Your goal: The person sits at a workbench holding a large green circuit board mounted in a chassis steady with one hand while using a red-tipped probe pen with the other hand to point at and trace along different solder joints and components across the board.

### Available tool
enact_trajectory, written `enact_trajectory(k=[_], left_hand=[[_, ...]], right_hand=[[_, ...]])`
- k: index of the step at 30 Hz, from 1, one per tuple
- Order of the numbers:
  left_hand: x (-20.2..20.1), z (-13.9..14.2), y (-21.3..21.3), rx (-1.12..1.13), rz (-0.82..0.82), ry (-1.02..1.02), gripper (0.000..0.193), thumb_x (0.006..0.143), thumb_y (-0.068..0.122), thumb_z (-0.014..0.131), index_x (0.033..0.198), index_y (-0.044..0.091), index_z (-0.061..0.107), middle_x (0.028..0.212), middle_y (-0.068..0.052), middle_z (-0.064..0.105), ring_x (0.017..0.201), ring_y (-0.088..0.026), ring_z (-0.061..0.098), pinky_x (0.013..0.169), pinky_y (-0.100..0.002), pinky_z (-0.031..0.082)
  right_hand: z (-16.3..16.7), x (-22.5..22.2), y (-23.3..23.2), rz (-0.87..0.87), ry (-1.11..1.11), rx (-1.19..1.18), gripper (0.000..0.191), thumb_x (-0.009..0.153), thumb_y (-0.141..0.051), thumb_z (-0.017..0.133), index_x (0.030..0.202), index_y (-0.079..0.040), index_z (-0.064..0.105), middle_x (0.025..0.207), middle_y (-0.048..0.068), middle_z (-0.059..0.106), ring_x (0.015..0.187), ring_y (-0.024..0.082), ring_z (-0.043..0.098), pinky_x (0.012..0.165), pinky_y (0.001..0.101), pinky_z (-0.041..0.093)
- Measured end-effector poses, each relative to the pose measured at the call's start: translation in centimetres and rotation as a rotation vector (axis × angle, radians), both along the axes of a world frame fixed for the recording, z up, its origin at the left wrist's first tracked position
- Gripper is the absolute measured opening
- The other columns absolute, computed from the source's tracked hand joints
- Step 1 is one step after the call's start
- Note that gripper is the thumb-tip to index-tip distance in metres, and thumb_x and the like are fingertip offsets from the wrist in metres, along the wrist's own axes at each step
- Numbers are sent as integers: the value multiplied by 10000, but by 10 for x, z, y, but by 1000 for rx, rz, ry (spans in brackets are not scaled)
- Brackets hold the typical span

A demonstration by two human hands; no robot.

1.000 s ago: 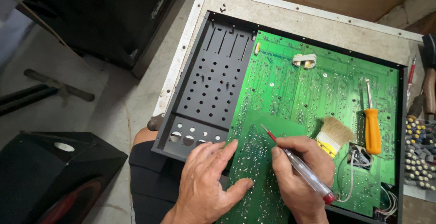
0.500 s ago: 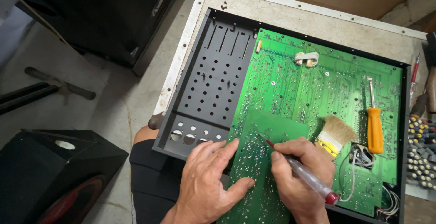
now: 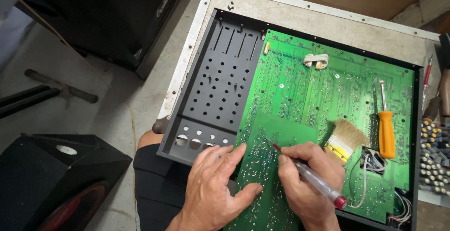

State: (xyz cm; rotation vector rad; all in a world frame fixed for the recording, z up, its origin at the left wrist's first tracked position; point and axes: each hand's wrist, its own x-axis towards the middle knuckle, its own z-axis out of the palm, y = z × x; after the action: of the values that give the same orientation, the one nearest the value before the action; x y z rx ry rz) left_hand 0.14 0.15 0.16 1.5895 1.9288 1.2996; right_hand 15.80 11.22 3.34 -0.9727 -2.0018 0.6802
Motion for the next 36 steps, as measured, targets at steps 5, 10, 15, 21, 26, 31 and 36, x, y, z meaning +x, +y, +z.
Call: enact_trajectory(k=[5,10,15,21,26,31,36], left_hand=[[1,-1,1,-2,5,8,772,685,354,891,1333,17,640,1169,-202,721,1125,-377,663,1082,-505,427],[1,-1,0,5,5,7,778,678,354,894,1333,22,639,1172,-203,718,1122,-381,659,1080,-505,426],[1,-1,0,-5,10,13,771,671,355,898,1321,27,645,1166,-200,717,1123,-381,654,1068,-495,434],[0,0,0,-9,3,7,776,668,358,901,1320,19,649,1168,-208,712,1125,-386,649,1060,-494,437],[0,0,0,-4,5,7,771,676,358,897,1321,17,647,1176,-209,713,1134,-384,653,1073,-497,433],[0,-1,0,-16,1,0,773,677,356,897,1321,10,645,1169,-212,715,1131,-381,657,1080,-507,425],[1,-1,0,-8,8,6,767,676,359,896,1314,13,644,1168,-204,720,1123,-375,662,1081,-504,427]], right_hand=[[1,-1,0,-25,-26,-9,87,815,-7,754,868,-25,688,604,27,627,479,101,563,483,255,409],[0,-1,0,115,156,-2,141,875,23,733,990,-5,656,856,93,709,710,153,666,641,261,515],[-3,2,1,48,113,-36,123,812,56,722,890,0,644,723,76,666,590,146,606,574,281,465],[-2,1,1,47,104,-10,127,803,56,721,884,0,640,704,72,664,575,144,611,558,275,467],[0,-1,0,47,80,1,127,804,53,730,887,2,649,698,67,660,570,137,599,550,272,457],[2,-3,-1,20,42,-2,130,799,49,741,880,-4,654,675,61,641,543,124,585,522,265,434],[4,-3,-1,25,46,-47,127,813,60,755,897,4,677,672,59,637,535,121,573,511,264,413]])
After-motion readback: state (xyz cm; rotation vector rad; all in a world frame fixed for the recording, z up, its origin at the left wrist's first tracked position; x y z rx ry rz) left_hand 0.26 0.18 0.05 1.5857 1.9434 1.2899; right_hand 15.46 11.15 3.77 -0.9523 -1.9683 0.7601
